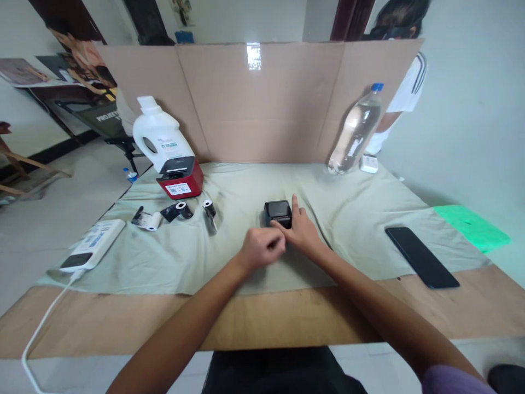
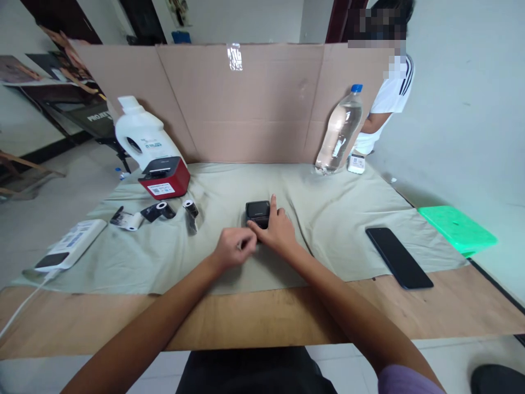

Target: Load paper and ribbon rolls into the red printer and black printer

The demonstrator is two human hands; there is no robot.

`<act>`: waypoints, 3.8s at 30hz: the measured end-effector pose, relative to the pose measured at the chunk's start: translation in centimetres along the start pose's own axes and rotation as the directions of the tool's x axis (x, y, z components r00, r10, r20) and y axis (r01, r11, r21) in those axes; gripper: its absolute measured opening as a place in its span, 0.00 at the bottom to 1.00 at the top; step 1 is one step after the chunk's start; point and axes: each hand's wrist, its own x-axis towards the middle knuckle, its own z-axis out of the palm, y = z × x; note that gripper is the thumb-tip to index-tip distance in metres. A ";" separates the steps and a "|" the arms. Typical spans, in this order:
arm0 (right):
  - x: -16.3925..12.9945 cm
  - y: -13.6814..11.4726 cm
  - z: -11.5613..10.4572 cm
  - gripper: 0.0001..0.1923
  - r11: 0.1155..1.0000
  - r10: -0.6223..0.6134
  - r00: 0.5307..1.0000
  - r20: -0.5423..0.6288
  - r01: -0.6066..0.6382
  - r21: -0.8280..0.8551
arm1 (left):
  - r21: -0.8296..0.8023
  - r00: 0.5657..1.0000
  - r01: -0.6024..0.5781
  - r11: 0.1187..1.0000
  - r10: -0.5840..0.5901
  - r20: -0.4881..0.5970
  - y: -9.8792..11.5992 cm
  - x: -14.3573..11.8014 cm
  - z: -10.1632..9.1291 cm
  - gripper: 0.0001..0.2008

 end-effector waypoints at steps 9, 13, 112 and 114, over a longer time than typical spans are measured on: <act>0.2 1.9 0.2 0.41 0.979 0.017 0.999 0.030 -0.023 0.201 | -0.421 0.543 0.825 0.377 -0.734 0.407 -7.1 6.1 -3.3 0.19; 0.1 1.5 -0.2 0.40 0.993 0.032 0.998 0.058 -0.038 0.110 | -0.441 0.558 0.817 0.372 -0.704 0.440 -7.2 6.0 -3.4 0.24; 7.4 -14.6 -1.1 0.10 0.908 -0.418 0.897 0.146 0.411 0.074 | -0.963 0.791 0.064 0.263 -0.602 -0.112 -5.2 1.2 -2.9 0.23; 8.0 -17.7 0.4 0.10 0.899 -0.436 0.887 0.153 0.436 0.039 | -0.965 0.743 0.068 0.252 -0.659 -0.120 -5.0 1.2 -1.5 0.20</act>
